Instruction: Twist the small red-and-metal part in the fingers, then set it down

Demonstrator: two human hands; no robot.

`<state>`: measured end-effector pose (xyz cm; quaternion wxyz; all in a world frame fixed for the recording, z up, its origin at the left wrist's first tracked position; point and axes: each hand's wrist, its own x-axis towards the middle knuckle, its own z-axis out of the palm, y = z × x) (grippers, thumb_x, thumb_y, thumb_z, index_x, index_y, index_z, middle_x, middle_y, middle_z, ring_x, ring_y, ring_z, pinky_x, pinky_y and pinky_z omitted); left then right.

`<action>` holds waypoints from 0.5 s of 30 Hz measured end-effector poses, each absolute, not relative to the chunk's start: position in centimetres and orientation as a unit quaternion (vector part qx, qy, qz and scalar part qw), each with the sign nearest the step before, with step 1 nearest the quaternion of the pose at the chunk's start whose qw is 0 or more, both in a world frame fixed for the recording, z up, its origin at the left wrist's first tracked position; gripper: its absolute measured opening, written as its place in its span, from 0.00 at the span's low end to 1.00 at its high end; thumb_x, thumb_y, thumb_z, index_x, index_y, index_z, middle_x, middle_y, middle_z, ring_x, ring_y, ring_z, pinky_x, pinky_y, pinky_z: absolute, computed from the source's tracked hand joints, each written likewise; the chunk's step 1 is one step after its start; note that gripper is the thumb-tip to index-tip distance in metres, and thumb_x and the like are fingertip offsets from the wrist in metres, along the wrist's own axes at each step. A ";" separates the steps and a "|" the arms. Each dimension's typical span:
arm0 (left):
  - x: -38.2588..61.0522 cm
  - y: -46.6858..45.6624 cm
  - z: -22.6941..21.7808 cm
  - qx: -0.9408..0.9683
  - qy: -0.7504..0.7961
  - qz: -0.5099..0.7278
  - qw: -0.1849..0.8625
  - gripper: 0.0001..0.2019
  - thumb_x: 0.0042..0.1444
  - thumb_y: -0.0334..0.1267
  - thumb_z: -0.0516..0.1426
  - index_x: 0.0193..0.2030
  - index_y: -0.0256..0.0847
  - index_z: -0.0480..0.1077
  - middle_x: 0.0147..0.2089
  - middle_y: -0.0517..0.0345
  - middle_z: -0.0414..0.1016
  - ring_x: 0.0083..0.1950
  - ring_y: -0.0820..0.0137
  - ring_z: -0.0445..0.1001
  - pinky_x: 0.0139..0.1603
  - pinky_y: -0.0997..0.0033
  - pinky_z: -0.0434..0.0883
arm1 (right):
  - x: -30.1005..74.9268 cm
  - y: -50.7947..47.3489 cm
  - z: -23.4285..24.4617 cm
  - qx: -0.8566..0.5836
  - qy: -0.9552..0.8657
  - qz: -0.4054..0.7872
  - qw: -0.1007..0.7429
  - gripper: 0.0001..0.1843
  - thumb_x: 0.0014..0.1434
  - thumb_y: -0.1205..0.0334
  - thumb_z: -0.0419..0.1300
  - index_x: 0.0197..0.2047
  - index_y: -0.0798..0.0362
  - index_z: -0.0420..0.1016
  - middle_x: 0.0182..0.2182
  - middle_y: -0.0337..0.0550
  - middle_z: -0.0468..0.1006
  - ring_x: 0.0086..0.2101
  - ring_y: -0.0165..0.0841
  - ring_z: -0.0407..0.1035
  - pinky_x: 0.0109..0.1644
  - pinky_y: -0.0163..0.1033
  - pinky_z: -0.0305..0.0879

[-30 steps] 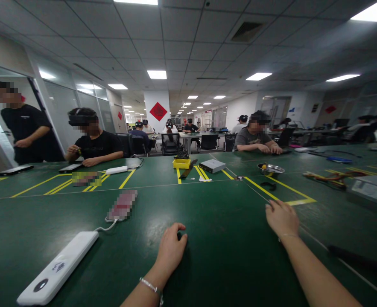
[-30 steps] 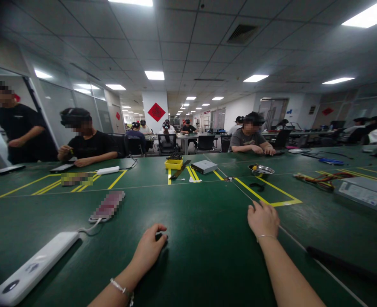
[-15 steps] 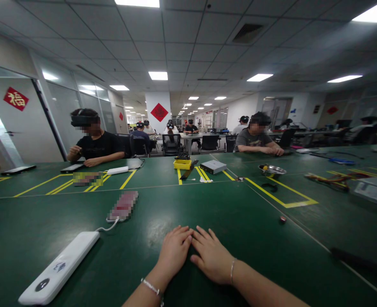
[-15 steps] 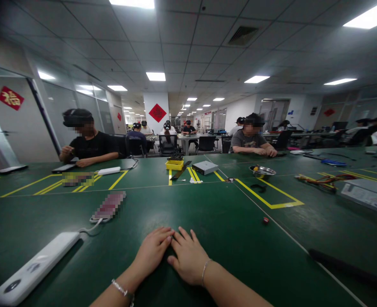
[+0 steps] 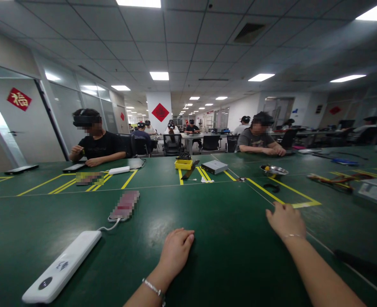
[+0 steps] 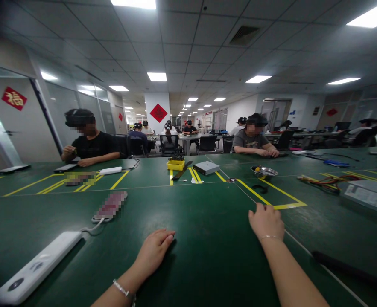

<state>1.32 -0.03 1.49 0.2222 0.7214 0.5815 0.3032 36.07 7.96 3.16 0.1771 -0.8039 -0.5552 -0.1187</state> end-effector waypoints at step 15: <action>1.4 0.0 1.4 0.733 0.570 0.303 0.215 0.16 0.54 0.42 0.45 0.40 0.47 0.72 0.44 0.61 0.74 0.53 0.65 0.63 0.55 0.65 0.56 | 41.3 8.5 0.2 -0.849 -0.501 -0.007 0.166 0.21 0.47 0.65 0.45 0.43 0.54 0.71 0.40 0.59 0.69 0.39 0.49 0.66 0.34 0.49 0.64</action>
